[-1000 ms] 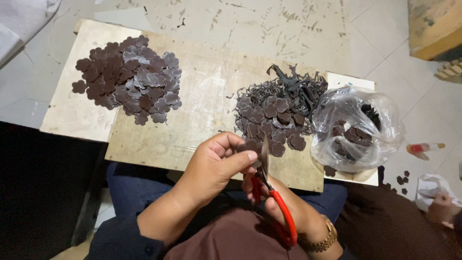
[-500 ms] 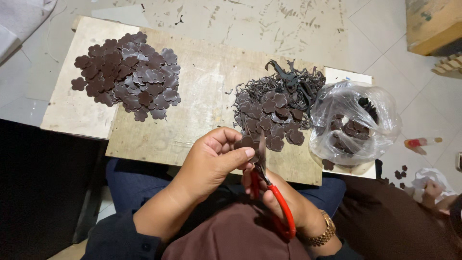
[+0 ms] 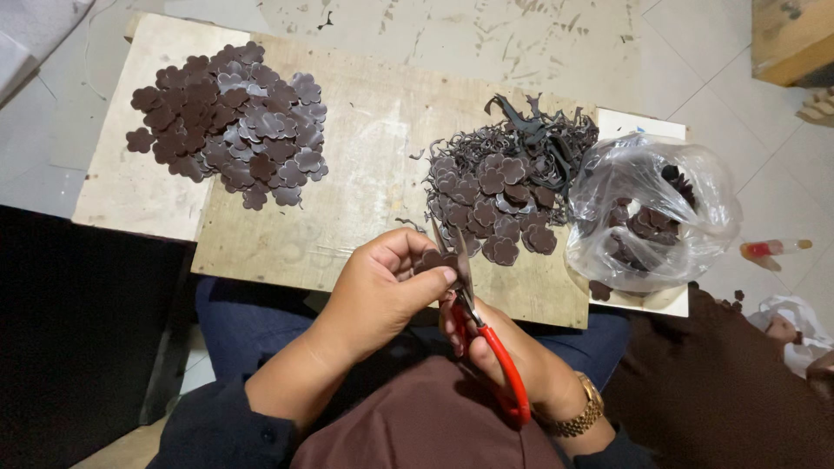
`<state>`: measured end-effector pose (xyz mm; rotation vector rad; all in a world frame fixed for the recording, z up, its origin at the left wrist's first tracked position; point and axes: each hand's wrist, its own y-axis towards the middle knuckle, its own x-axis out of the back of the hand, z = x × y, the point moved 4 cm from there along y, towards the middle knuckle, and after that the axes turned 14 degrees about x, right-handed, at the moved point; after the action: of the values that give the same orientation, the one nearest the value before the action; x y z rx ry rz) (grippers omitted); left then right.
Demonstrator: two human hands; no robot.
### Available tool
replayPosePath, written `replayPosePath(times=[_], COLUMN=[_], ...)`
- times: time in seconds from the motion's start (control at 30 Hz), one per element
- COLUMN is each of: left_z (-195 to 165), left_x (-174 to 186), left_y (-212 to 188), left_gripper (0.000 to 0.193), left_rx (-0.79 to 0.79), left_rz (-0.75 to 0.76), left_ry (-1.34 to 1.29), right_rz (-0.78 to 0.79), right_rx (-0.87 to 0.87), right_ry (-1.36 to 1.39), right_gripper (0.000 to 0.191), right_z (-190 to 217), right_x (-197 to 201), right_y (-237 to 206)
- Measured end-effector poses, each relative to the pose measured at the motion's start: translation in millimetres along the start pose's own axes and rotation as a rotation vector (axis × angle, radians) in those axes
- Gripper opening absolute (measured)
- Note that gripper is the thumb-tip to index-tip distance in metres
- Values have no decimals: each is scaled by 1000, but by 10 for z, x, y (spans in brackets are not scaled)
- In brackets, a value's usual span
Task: The person sits on the floor and uses red-handled scissors to trim the edges of small dark brown flower-shaped leather pieces. They pick up each piece, trim it, and place it into a pile of finished pieces on the left side of the wooden board.
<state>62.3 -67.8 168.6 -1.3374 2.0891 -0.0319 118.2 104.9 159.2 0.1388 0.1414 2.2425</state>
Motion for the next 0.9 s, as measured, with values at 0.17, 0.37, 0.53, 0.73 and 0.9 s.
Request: replayPosePath(times=[0.17, 0.37, 0.53, 0.73, 0.9], left_z=[24, 68, 82, 124, 162], left_x=[25, 25, 22, 48, 45], left_y=[32, 48, 28, 57, 86], left_gripper=[8, 8, 9, 8, 8], left_rx=[15, 90, 124, 134, 144], left_rz=[44, 56, 56, 26, 43], left_ry=[-47, -88, -124, -86, -96], right_rz=[-22, -13, 3, -44, -84], right_rx=[-1, 10, 39, -15, 8], right_ry=[41, 146, 163, 133, 152], right_gripper=[85, 82, 80, 79, 76], right_z=[-19, -5, 8, -125, -186], right_x=[-10, -46, -53, -59, -53], right_y=[1, -8, -2, -22, -56])
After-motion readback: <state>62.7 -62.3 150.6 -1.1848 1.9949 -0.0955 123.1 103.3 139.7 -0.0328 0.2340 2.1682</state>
